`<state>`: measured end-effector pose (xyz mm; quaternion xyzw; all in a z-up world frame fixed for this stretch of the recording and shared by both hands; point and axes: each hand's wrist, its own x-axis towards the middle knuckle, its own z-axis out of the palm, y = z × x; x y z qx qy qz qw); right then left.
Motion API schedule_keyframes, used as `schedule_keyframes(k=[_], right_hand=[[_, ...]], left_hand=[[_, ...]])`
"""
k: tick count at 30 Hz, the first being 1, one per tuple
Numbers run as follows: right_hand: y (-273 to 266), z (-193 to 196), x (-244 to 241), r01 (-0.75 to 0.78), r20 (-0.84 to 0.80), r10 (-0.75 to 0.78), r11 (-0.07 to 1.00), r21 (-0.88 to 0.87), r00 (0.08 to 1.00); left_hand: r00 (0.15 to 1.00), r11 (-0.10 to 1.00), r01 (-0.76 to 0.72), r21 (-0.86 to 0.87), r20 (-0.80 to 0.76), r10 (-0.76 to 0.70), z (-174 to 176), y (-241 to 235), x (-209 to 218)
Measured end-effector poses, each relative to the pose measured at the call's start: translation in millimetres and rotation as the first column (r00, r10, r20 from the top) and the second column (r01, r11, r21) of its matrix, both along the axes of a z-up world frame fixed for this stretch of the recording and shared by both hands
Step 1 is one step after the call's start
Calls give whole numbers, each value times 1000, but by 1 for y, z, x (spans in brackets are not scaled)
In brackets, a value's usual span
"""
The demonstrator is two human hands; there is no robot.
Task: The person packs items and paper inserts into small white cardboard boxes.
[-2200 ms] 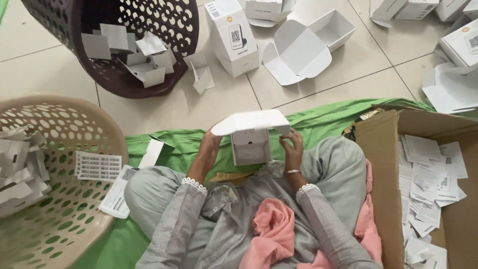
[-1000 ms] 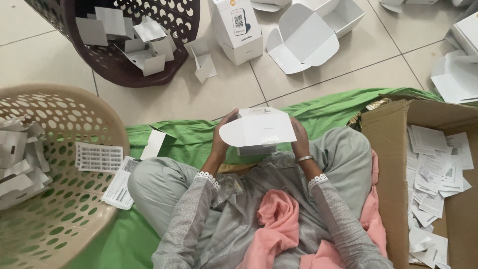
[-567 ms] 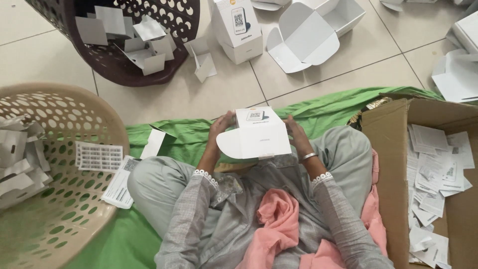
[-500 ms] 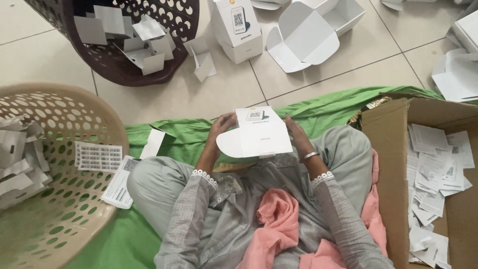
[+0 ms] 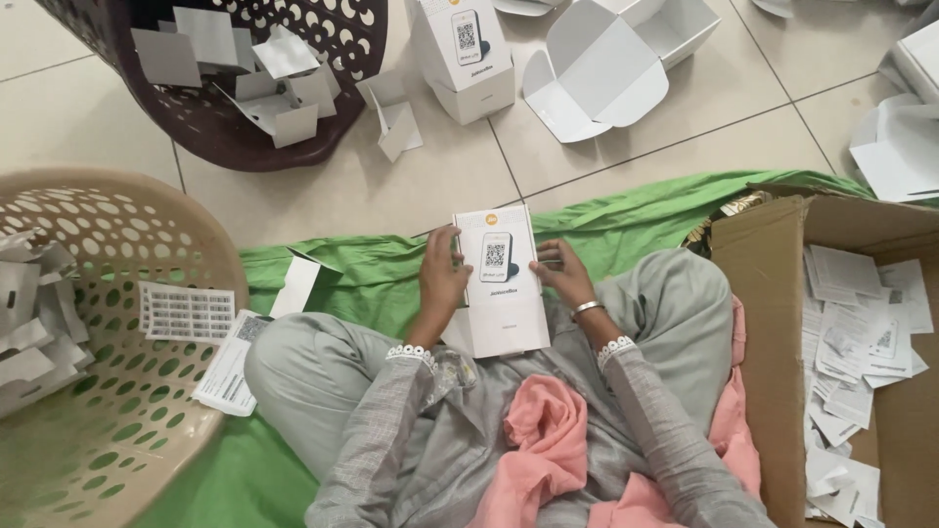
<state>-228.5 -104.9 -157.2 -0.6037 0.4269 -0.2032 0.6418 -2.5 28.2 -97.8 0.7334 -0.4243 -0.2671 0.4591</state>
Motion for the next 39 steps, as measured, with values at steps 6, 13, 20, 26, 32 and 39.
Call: schedule_keyframes(k=[6, 13, 20, 26, 32, 39], right_hand=[[9, -40, -3, 67, -81, -71, 996, -52, 994], [33, -28, 24, -56, -195, 28, 989, -136, 980], [30, 105, 41, -101, 7, 102, 971, 216, 995], [-3, 103, 12, -261, 22, 289, 826, 500, 957], [-39, 97, 11, -563, -244, 777, 600, 569, 581], [-261, 189, 88, -633, -372, 524, 516, -577, 766]], left_hand=[[937, 986, -164, 27, 316, 147, -79, -8, 5], [946, 978, 25, 209, -321, 45, -98, -11, 9], [962, 996, -69, 61, -259, 82, -5, -8, 26], [970, 963, -97, -251, 192, 148, 75, -14, 52], [980, 968, 68, -240, 197, -20, 97, -38, 58], [810, 895, -127, -429, 476, 343, 127, -35, 81]])
